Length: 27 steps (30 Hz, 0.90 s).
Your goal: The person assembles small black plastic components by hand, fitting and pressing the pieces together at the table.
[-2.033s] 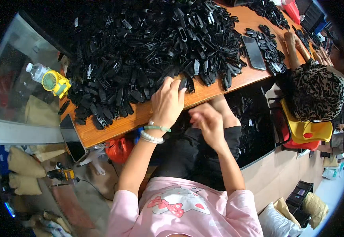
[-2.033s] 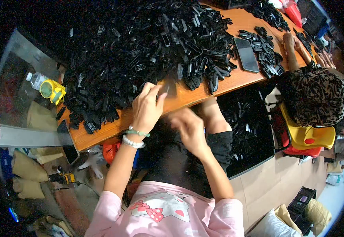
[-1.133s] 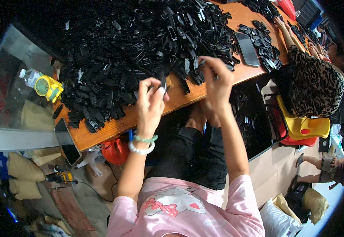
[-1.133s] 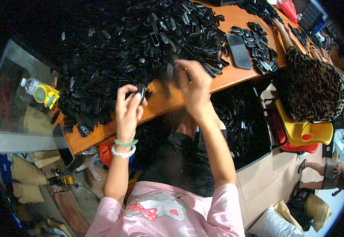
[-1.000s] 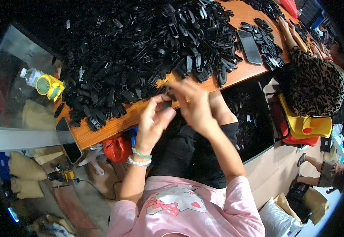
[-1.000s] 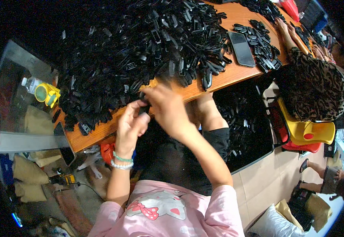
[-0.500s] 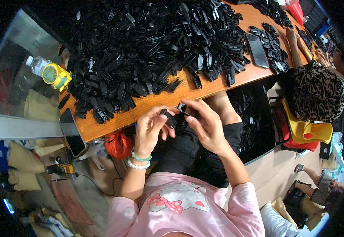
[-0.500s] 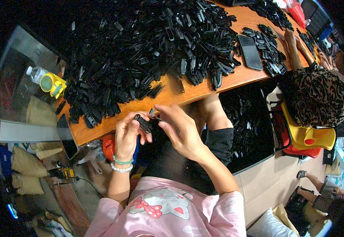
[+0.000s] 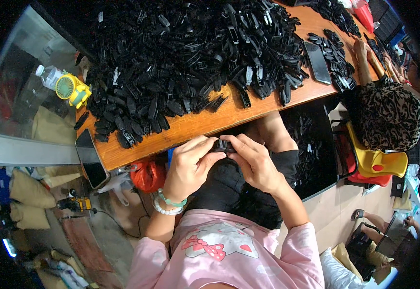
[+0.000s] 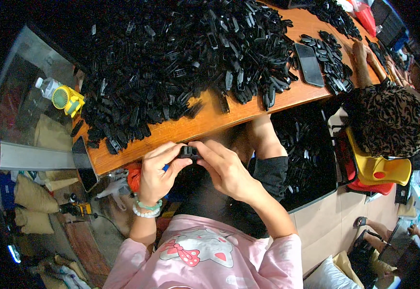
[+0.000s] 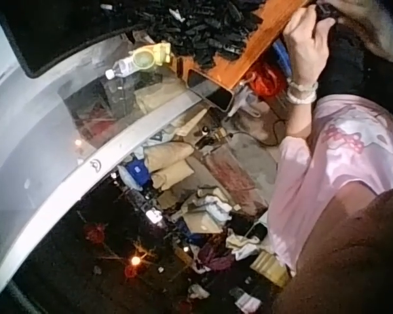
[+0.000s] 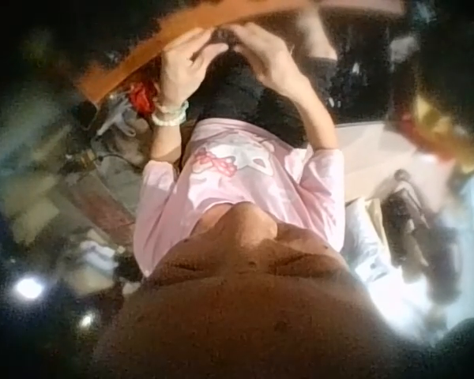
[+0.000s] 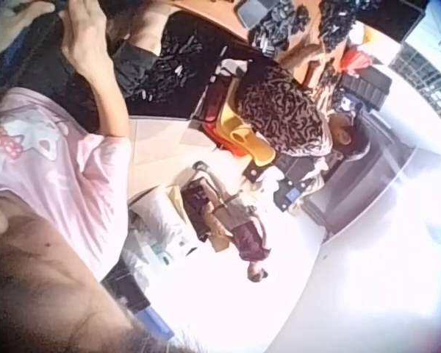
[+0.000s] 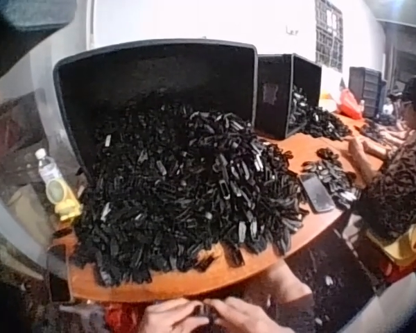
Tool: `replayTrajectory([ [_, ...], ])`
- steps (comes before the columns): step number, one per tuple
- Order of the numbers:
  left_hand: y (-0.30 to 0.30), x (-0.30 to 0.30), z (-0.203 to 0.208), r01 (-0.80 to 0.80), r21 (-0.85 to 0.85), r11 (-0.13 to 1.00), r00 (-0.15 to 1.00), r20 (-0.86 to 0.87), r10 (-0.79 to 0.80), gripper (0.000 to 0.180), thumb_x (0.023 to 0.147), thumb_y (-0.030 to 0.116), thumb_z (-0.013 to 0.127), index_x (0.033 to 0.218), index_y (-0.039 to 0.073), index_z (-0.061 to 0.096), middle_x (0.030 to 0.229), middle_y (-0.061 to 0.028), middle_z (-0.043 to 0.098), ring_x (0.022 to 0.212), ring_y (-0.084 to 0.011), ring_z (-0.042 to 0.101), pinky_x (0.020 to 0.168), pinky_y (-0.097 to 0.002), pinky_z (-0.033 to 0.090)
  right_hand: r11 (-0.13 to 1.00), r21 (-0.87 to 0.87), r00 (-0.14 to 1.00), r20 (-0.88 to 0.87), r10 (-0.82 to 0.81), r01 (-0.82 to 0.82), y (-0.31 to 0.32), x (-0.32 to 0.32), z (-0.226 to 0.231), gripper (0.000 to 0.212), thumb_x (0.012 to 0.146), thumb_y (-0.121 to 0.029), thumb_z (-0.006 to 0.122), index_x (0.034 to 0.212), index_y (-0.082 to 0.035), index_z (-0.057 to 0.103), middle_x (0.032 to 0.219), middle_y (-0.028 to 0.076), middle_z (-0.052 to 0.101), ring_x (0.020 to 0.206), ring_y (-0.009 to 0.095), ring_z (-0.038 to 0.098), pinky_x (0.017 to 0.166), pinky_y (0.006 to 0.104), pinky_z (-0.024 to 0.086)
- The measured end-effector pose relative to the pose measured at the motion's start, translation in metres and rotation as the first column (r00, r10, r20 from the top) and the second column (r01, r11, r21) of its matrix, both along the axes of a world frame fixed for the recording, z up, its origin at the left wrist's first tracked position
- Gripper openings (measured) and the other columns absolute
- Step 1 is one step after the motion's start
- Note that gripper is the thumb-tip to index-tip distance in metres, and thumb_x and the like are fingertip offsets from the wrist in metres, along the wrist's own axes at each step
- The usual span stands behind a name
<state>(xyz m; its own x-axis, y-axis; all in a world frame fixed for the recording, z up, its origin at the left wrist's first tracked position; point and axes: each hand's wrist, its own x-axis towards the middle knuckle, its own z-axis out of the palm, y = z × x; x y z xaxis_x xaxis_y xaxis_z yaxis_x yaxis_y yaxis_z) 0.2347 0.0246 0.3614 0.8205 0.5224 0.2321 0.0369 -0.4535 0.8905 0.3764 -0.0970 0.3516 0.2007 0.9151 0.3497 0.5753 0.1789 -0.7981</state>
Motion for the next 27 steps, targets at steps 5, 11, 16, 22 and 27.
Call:
replayTrajectory([
  [5,0.006,0.004,0.013,0.067,0.189,0.98,0.998,-0.026,-0.064,0.022,0.078,0.005,0.067,0.092,-0.01,0.058,0.078,-0.0196,0.058,0.067,-0.0338,0.059,0.059,-0.0367,0.046,0.999,0.033,0.977,0.205,-0.049,0.043,0.001,0.001,0.0,0.046,0.076,0.003,0.059,0.121,0.003,0.047,0.088,0.018,0.054,0.078,0.036,0.054,0.068,0.0398,0.045],
  [11,-0.008,0.021,-0.014,-0.032,-0.228,0.973,0.993,0.106,0.057,0.028,0.083,0.01,0.065,0.101,-0.01,0.059,0.086,-0.0146,0.058,0.067,-0.0207,0.06,0.058,-0.0282,0.048,0.956,0.105,0.922,0.253,-0.292,0.274,0.005,-0.02,-0.015,0.05,0.074,0.006,0.062,0.123,0.001,0.051,0.104,0.016,0.054,0.084,0.029,0.056,0.067,0.0323,0.047],
  [16,-0.006,0.021,-0.019,-0.001,-0.404,0.915,0.994,0.096,0.043,0.025,0.084,0.008,0.064,0.105,-0.006,0.062,0.087,-0.0072,0.057,0.063,-0.0088,0.055,0.055,-0.0194,0.043,0.954,-0.034,0.784,-0.562,-0.265,0.299,0.001,-0.012,-0.027,0.035,0.074,0.002,0.069,0.106,0.0,0.055,0.094,0.009,0.057,0.077,0.014,0.059,0.068,0.0246,0.048],
  [22,0.001,0.034,-0.021,0.192,-0.433,0.881,0.98,0.129,-0.15,0.022,0.084,0.008,0.065,0.103,-0.003,0.065,0.085,-0.0056,0.058,0.061,-0.0077,0.056,0.048,-0.0204,0.042,0.937,-0.042,0.634,-0.726,-0.267,0.347,-0.007,-0.004,-0.034,0.021,0.073,0.001,0.072,0.09,0.004,0.059,0.082,0.007,0.057,0.069,0.012,0.057,0.062,0.025,0.048],
  [27,0.024,0.069,-0.036,-0.199,0.466,0.862,0.972,-0.019,0.235,0.017,0.079,0.009,0.066,0.092,0.0,0.061,0.086,-0.0118,0.057,0.063,-0.0246,0.06,0.056,-0.0344,0.048,0.974,-0.197,0.855,-0.481,-0.196,0.112,-0.008,-0.003,-0.051,0.025,0.071,-0.005,0.074,0.09,0.002,0.06,0.08,0.011,0.056,0.068,0.02,0.057,0.062,0.0279,0.047],
])
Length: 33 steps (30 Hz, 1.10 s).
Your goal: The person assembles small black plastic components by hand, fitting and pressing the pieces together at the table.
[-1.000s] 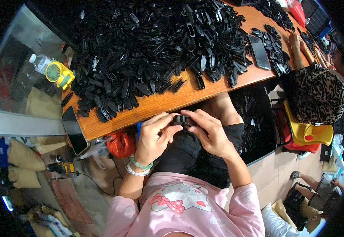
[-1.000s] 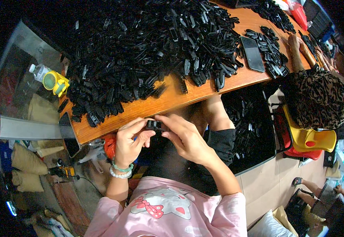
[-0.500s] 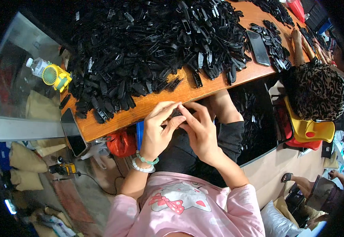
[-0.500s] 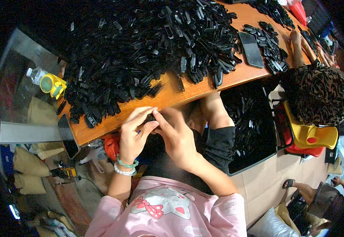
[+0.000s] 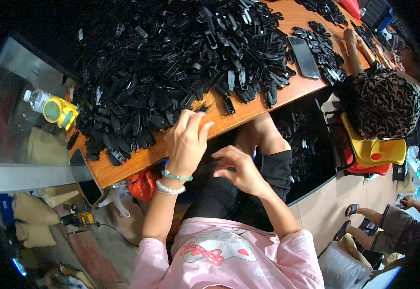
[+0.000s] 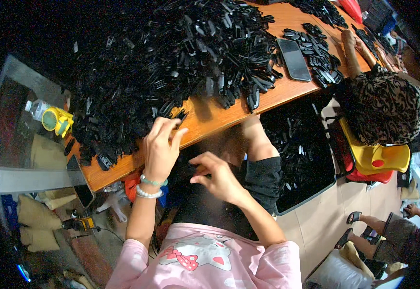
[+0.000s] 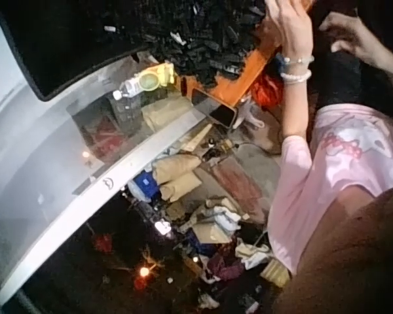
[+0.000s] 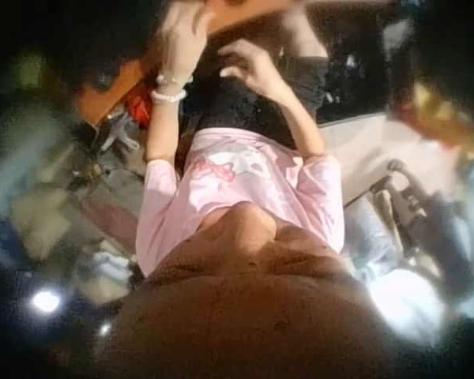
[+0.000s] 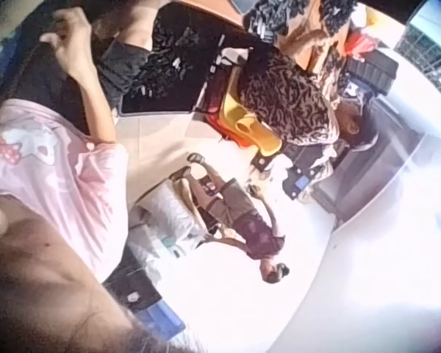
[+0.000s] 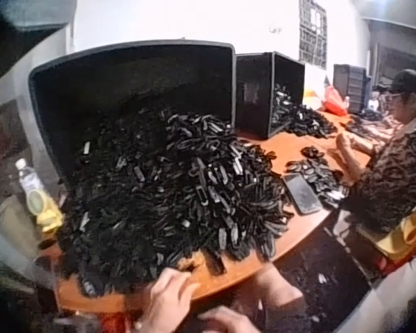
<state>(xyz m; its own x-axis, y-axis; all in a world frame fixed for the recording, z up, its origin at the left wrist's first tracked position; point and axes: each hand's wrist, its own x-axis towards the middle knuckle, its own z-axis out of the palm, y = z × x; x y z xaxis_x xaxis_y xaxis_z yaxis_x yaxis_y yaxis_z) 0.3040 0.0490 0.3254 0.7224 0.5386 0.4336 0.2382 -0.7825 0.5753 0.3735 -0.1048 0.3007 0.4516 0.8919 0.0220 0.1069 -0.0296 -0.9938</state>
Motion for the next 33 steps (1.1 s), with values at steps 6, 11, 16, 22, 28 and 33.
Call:
replayTrajectory([
  [6,0.008,0.013,-0.015,-0.035,0.222,0.974,0.983,-0.171,0.074,0.013,0.083,0.011,0.06,0.087,0.002,0.052,0.087,-0.0137,0.05,0.07,-0.0328,0.059,0.056,-0.0417,0.047,0.85,0.283,0.645,0.558,-0.523,0.444,0.012,0.07,0.006,0.014,0.078,0.01,0.055,0.089,0.001,0.059,0.081,0.011,0.057,0.072,0.02,0.057,0.066,0.0293,0.045],
  [11,0.004,0.015,-0.012,-0.039,0.225,0.974,0.994,-0.087,0.06,0.01,0.083,0.009,0.059,0.085,0.002,0.053,0.091,-0.0141,0.049,0.073,-0.032,0.058,0.056,-0.041,0.048,0.69,0.245,0.372,0.695,-0.615,0.681,0.01,0.155,0.008,0.012,0.084,-0.005,0.056,0.094,-0.002,0.061,0.085,0.014,0.055,0.072,0.03,0.057,0.065,0.0364,0.046],
  [16,-0.006,0.011,-0.019,-0.026,0.139,0.99,0.973,0.231,-0.007,0.013,0.082,0.005,0.063,0.091,0.001,0.054,0.087,-0.0133,0.057,0.066,-0.0324,0.059,0.056,-0.0388,0.048,0.709,0.148,0.415,0.721,-0.555,0.689,0.017,0.184,0.002,0.013,0.081,-0.007,0.06,0.093,-0.004,0.063,0.09,0.013,0.055,0.079,0.031,0.056,0.071,0.0378,0.045],
  [22,-0.029,-0.009,-0.023,0.061,-0.193,0.979,0.894,0.447,0.033,0.016,0.085,-0.001,0.06,0.099,0.001,0.053,0.084,-0.0104,0.057,0.067,-0.0178,0.055,0.056,-0.0262,0.044,0.721,0.079,0.292,0.88,-0.375,0.689,0.016,0.194,0.006,0.015,0.072,-0.008,0.068,0.087,-0.005,0.066,0.096,0.011,0.054,0.096,0.03,0.052,0.082,0.0387,0.041],
  [28,-0.039,-0.029,-0.018,0.211,-0.662,0.719,0.918,0.387,0.086,0.016,0.085,0.0,0.06,0.1,0.002,0.054,0.087,-0.0048,0.055,0.073,-0.0112,0.054,0.062,-0.022,0.044,0.757,-0.018,0.476,0.787,-0.392,0.653,-0.002,0.2,0.009,0.018,0.067,-0.009,0.074,0.079,0.002,0.066,0.086,0.012,0.061,0.077,0.027,0.061,0.071,0.0331,0.048],
  [33,-0.042,-0.021,-0.006,0.249,-0.782,0.572,0.927,0.363,0.092,0.028,0.084,0.006,0.064,0.11,0.002,0.053,0.079,0.0024,0.051,0.061,-0.0015,0.042,0.056,-0.0145,0.036,0.761,0.074,0.585,0.592,-0.553,0.645,-0.012,0.204,0.01,0.018,0.074,-0.009,0.072,0.089,0.001,0.068,0.086,0.013,0.066,0.069,0.016,0.063,0.063,0.0261,0.049],
])
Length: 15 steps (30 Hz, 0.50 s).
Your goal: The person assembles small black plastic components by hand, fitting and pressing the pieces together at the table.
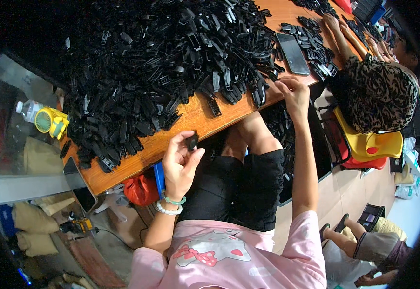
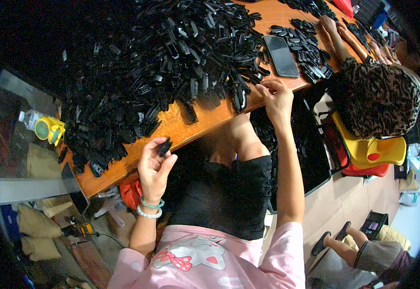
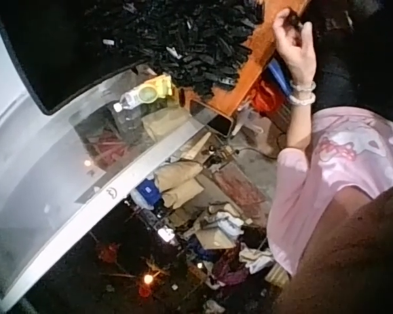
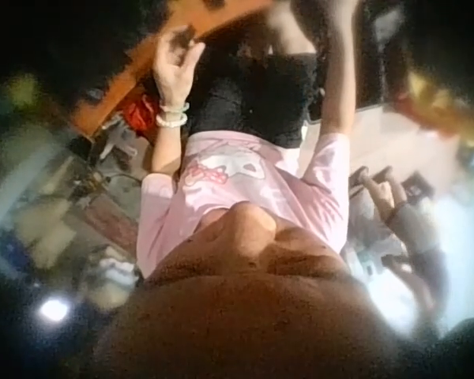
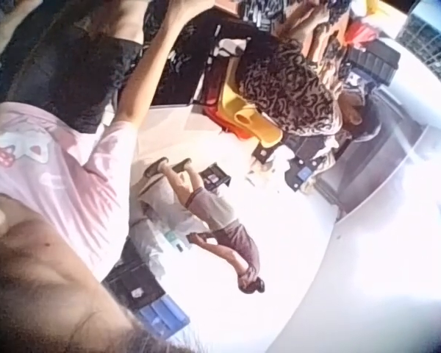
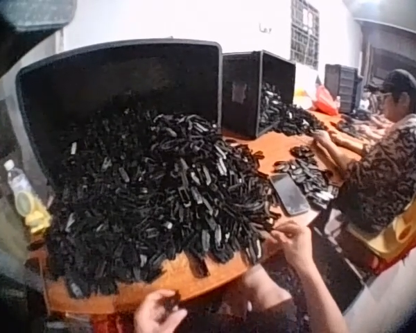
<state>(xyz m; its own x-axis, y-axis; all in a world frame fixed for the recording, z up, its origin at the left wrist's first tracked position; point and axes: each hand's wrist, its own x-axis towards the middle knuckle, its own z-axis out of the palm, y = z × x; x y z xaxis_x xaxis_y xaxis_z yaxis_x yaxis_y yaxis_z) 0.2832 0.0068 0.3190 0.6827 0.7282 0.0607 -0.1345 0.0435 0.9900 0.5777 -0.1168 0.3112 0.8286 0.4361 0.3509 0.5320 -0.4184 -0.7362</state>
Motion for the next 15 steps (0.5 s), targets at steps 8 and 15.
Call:
replayTrajectory([
  [8,0.003,-0.006,0.019,0.153,0.437,0.886,0.986,-0.126,-0.108,0.025,0.077,0.0,0.069,0.101,-0.003,0.062,0.087,-0.0087,0.06,0.062,-0.0113,0.05,0.053,-0.022,0.04,0.665,0.686,0.475,-0.498,0.726,-0.296,0.013,-0.143,0.042,0.038,0.081,0.004,0.062,0.117,0.003,0.049,0.097,0.009,0.059,0.079,0.017,0.063,0.074,0.0284,0.053],
  [15,0.004,-0.013,0.032,0.128,0.546,0.828,0.99,-0.124,-0.071,0.027,0.075,0.0,0.07,0.1,-0.004,0.062,0.088,-0.0121,0.061,0.067,-0.0178,0.057,0.053,-0.0248,0.042,0.626,0.593,0.479,-0.409,0.776,-0.506,0.004,-0.168,0.043,0.027,0.087,0.002,0.055,0.114,0.004,0.054,0.105,0.012,0.055,0.094,0.019,0.058,0.082,0.0297,0.05],
])
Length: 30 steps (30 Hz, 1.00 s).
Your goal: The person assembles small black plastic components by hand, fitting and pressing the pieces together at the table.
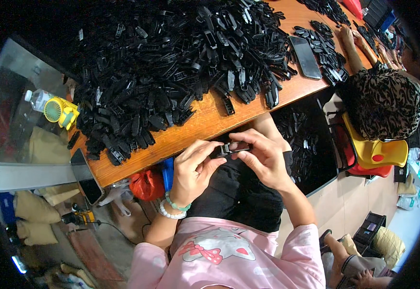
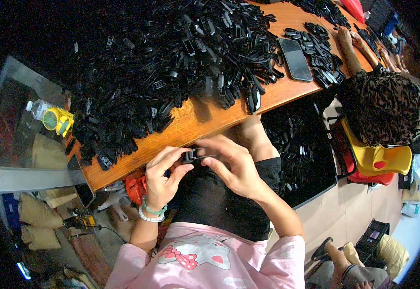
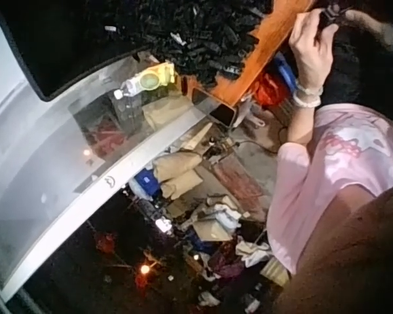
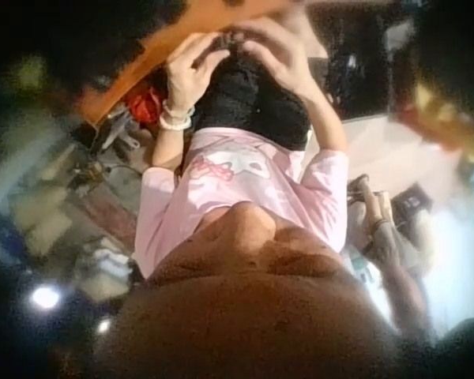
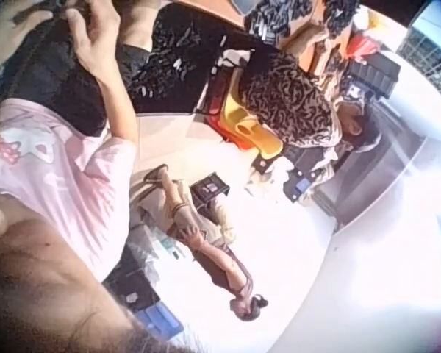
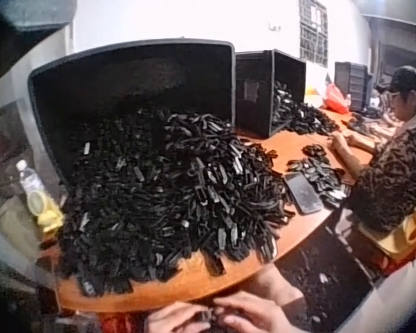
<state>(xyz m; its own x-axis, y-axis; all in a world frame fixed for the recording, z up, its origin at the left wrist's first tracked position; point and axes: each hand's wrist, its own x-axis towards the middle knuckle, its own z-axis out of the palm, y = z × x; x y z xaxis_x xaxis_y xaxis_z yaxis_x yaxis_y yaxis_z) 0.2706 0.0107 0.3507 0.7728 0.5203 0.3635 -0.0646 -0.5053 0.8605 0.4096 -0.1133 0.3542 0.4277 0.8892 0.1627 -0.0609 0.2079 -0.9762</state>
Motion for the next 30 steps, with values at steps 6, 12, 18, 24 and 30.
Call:
replayTrajectory([
  [6,0.004,-0.005,0.003,0.028,0.1,0.995,0.999,0.043,-0.032,0.025,0.073,-0.001,0.07,0.097,-0.006,0.062,0.082,-0.0137,0.059,0.067,-0.0237,0.058,0.058,-0.0298,0.046,0.993,-0.103,0.78,0.615,0.115,-0.066,-0.002,0.001,0.004,0.039,0.083,0.001,0.056,0.121,0.003,0.049,0.089,0.016,0.053,0.081,0.033,0.056,0.072,0.038,0.046],
  [12,0.009,-0.016,0.004,0.087,0.084,0.993,0.996,-0.027,-0.085,0.022,0.074,0.0,0.069,0.092,-0.008,0.061,0.078,-0.0144,0.057,0.066,-0.0263,0.057,0.058,-0.031,0.046,0.992,-0.124,0.603,0.789,0.119,-0.033,-0.003,-0.013,-0.003,0.046,0.078,0.002,0.058,0.122,0.004,0.046,0.082,0.016,0.05,0.074,0.033,0.054,0.063,0.0394,0.046],
  [18,0.005,-0.018,-0.002,0.06,-0.002,0.998,0.996,-0.063,-0.06,0.021,0.074,0.002,0.069,0.091,-0.009,0.062,0.076,-0.0138,0.059,0.065,-0.0224,0.058,0.059,-0.0283,0.045,0.987,-0.157,0.6,0.785,0.153,-0.047,-0.003,-0.013,-0.008,0.05,0.074,0.002,0.06,0.122,0.005,0.046,0.082,0.015,0.051,0.074,0.032,0.055,0.062,0.0392,0.047],
  [24,-0.01,-0.012,0.001,-0.024,-0.16,0.987,0.992,-0.126,0.004,0.019,0.082,0.003,0.065,0.096,-0.009,0.06,0.08,-0.0134,0.057,0.066,-0.0203,0.06,0.058,-0.0281,0.047,0.99,-0.129,0.645,0.761,0.069,0.048,0.0,-0.024,-0.012,0.051,0.078,0.001,0.06,0.126,0.004,0.045,0.098,0.016,0.054,0.085,0.031,0.057,0.067,0.0364,0.048],
  [30,-0.007,-0.023,-0.009,0.041,-0.663,0.748,0.998,0.066,0.004,0.025,0.086,0.001,0.059,0.11,-0.008,0.06,0.098,-0.0085,0.058,0.077,-0.012,0.06,0.067,-0.0237,0.05,0.97,-0.188,0.96,0.262,-0.101,0.153,0.004,-0.034,-0.014,0.045,0.074,-0.004,0.07,0.117,0.001,0.056,0.107,0.014,0.054,0.085,0.022,0.058,0.072,0.0285,0.048],
])
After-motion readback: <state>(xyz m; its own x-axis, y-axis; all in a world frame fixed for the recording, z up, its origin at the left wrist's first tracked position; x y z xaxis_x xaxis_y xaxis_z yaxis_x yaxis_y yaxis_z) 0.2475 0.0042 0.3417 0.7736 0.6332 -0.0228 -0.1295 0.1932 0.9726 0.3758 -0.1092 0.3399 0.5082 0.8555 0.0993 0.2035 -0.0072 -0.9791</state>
